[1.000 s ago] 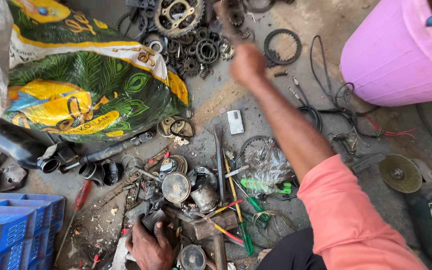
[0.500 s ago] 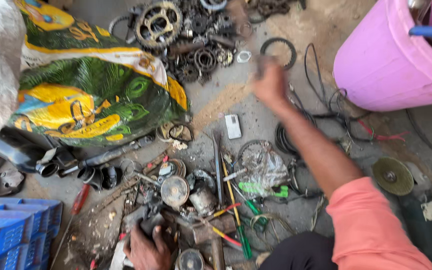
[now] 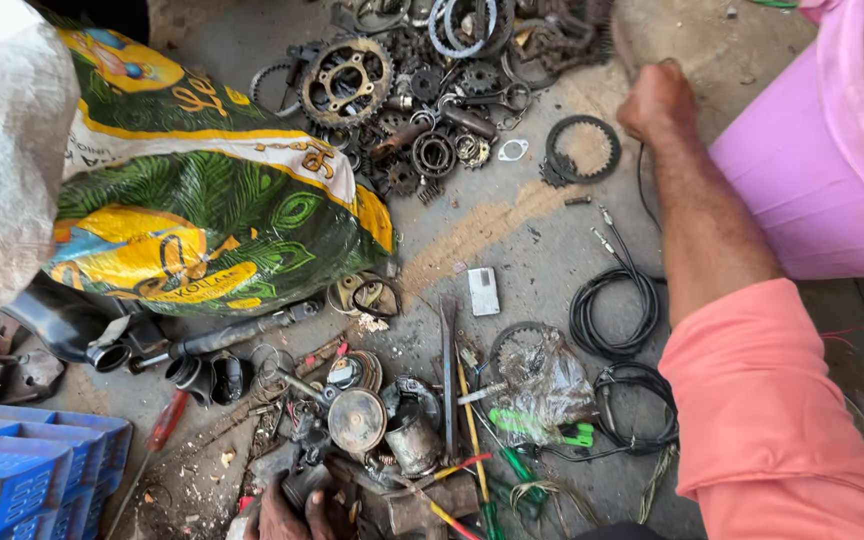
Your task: The person sits on the floor and uses a screwdriver and pliers to scrape and clean a cylindrical metal part. They manipulate the part with both hands, occasionally switching tools to remove debris from the interior and exterior surfaces.
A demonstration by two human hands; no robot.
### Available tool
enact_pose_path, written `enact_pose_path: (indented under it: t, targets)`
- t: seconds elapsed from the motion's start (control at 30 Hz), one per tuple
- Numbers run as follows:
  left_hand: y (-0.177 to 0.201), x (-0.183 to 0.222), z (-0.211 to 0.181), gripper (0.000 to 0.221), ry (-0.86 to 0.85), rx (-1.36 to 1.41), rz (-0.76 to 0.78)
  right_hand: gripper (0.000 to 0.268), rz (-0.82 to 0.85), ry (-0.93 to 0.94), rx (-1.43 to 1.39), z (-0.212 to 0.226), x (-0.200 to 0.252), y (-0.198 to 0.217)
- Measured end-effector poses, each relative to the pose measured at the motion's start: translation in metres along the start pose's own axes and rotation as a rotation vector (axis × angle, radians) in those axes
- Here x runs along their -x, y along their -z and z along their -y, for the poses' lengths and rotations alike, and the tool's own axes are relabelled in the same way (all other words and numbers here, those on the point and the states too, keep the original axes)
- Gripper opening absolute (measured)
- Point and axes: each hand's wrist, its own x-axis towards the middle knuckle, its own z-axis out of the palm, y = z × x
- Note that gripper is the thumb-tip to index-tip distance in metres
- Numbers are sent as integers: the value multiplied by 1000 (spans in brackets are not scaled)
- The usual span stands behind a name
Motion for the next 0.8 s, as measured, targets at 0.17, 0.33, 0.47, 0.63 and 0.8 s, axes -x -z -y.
enact_pose_path:
  t: [0.17, 0.33, 0.47, 0.63, 0.8]
  targets:
    - [10, 4, -3, 71, 30, -43, 84, 58, 40, 20, -222, 42, 33, -25]
    - [22, -3, -17, 71, 21, -37, 86, 45, -25, 212, -70, 83, 71, -40]
    - [25, -5, -29, 68, 34, -55, 59, 46, -62, 223, -197, 107, 108, -51]
    - [30, -5, -36, 69, -10, -53, 21, 52, -127, 417, -80, 125, 156, -53]
    - [29, -10, -35, 69, 52, -89, 78, 55, -65, 598, -112, 117, 188, -39]
